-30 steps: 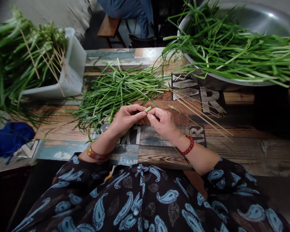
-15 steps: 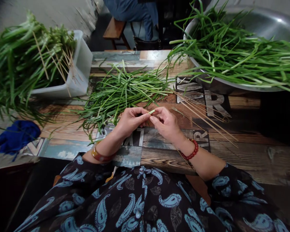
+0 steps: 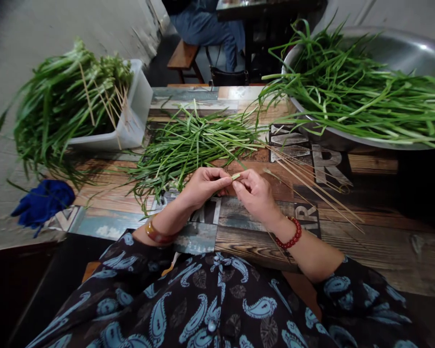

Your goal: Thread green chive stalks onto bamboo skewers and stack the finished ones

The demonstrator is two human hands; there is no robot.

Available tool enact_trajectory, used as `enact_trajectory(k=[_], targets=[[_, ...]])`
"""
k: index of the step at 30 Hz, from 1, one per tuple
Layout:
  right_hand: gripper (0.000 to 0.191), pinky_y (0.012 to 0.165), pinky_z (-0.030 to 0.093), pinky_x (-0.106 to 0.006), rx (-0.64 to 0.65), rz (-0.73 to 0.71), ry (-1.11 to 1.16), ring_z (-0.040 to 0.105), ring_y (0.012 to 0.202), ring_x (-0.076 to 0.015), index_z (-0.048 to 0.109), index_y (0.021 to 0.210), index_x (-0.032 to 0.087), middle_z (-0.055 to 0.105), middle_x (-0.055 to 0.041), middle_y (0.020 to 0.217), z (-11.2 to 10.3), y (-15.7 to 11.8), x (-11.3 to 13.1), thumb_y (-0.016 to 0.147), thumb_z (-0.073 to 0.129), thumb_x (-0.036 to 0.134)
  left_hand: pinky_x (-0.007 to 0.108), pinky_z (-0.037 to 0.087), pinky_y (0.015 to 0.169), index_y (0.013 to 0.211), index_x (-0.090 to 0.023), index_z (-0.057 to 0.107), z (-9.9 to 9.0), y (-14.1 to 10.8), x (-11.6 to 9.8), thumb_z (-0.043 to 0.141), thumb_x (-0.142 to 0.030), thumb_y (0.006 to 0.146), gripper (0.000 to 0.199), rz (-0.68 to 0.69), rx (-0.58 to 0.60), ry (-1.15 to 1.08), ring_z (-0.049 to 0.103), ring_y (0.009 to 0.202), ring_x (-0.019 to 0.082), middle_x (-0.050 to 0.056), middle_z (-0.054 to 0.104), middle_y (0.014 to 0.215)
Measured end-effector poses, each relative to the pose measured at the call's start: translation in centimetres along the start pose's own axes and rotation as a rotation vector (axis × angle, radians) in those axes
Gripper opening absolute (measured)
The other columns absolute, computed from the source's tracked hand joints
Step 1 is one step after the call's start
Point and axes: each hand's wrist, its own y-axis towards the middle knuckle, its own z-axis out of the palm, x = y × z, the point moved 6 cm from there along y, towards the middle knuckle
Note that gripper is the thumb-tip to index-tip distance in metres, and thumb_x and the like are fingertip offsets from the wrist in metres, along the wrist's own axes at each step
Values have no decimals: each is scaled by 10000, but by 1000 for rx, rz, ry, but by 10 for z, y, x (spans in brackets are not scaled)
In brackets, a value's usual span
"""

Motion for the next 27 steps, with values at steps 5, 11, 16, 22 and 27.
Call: enact_trajectory(k=[5,11,16,22,27], targets=[[161,417,313,-198,15,2,-4,404,404,-62,546,910,177,490,84,520,1,3,0,869,584,328,210,431,554,731,-109,701,-4,2,-5,696,-388,767,282,58,21,128,541,560,92,23,646,643],[164,412,319,-196,38,13,-30,400,398,-55,572,901,170,513,72,543,0,3,1,866,570,330,243,472,635,919,-130,746,-38,10,-21,637,-335,824,251,275,-261,348,607,671,129,54,708,797],[156,411,324,-200,54,19,-44,403,392,-61,562,860,175,500,74,525,2,2,8,850,573,330,272,490,741,961,-155,751,-36,29,-43,582,-221,868,203,544,-264,729,646,819,160,70,714,874],[140,427,334,-198,45,-3,-77,449,421,-72,575,873,169,521,61,534,2,3,10,851,562,307,339,463,836,886,-175,745,-12,61,-50,503,-170,917,244,606,-175,1308,612,874,198,83,706,936],[142,441,345,-202,32,-22,-122,469,438,-84,597,892,158,536,49,535,1,4,9,847,558,288,354,433,792,758,-159,713,-14,62,-41,481,-162,922,284,554,-115,1560,542,825,218,100,647,860]])
